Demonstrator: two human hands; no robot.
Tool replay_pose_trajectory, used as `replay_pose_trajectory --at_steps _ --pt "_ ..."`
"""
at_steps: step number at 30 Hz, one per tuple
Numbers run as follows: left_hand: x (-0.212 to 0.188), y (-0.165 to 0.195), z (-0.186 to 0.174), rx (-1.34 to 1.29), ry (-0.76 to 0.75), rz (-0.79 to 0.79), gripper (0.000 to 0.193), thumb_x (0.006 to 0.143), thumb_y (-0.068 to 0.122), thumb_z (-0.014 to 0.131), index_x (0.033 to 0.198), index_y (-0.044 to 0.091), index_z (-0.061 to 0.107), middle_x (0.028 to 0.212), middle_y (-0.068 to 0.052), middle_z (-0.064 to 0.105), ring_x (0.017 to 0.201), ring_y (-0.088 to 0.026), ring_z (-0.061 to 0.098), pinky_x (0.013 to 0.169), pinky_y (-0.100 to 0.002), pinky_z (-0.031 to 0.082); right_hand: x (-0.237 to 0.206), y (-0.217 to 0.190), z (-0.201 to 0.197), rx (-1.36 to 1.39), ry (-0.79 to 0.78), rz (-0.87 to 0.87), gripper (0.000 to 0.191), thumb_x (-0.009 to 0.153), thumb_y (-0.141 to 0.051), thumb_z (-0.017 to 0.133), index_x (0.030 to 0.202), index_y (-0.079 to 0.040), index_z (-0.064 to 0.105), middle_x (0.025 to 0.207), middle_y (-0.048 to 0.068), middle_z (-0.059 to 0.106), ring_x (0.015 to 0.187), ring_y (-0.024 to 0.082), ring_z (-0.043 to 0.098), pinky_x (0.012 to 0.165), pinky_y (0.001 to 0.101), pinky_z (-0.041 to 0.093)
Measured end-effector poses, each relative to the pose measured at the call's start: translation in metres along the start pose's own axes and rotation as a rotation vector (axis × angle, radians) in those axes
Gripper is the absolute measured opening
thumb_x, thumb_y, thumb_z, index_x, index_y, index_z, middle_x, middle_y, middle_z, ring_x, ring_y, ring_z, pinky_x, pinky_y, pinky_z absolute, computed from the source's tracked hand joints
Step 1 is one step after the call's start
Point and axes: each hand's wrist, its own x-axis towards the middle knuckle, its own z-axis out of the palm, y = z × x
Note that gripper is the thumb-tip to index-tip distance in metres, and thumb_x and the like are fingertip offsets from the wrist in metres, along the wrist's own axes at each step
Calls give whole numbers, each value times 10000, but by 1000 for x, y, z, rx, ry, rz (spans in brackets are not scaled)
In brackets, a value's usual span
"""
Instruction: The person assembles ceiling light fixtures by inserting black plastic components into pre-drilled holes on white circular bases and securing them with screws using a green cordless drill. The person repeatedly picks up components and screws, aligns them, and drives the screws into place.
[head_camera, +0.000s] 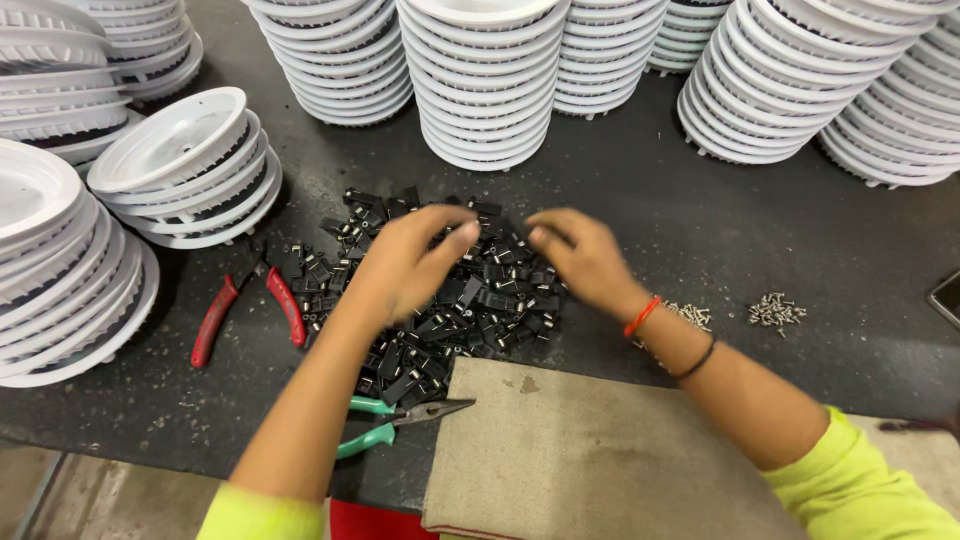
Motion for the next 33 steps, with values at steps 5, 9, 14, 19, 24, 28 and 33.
replay_pose_trajectory --at_steps 5,9,14,19,24,28,33 --pt "-135 47 68 -386 -45 -23 313 828 221 776 1112 105 715 937 -22 760 847 -172 774 758 -302 621 85 39 -20 546 125 304 227 1006 -88 565 1143 41 692 1058 168 735 902 251 725 815 355 616" --pt "-169 52 133 -306 -118 110 256 927 269 813 1097 82 768 888 -77 729 767 -224 746 712 -337 600 132 48 -12 826 78 462 193 1000 -26 512 1117 61 639 1028 170 720 886 269 749 807 357 640" --pt "-177 36 151 -228 19 147 307 940 312 809 1102 57 758 897 -87 718 773 -238 746 700 -358 608 155 47 -3 722 94 506 184 994 -4 541 1110 79 658 1035 149 720 871 232 721 815 355 645" --pt "-176 26 163 -185 -18 165 382 958 421 811 1085 64 759 856 -74 698 771 -247 737 708 -373 604 164 52 1 738 57 578 128 984 -3 619 1070 64 686 1037 125 728 860 177 714 791 330 636" --pt "-179 27 161 -156 2 166 363 977 421 802 1070 73 760 852 -66 694 767 -245 732 699 -373 597 170 55 3 765 54 641 131 984 -2 619 1067 83 671 1036 141 704 830 188 700 745 318 645" --pt "-180 29 147 -178 -7 198 317 986 372 798 1074 70 751 881 -67 695 783 -233 737 703 -363 596 163 56 -2 749 54 667 133 962 18 608 1064 86 658 1054 147 713 854 211 723 750 330 654" --pt "-183 39 136 -245 35 209 241 964 262 785 1080 58 732 916 -78 690 799 -243 730 717 -353 592 121 65 -30 763 33 699 151 982 30 580 1085 114 652 1102 170 718 901 245 729 797 330 647"
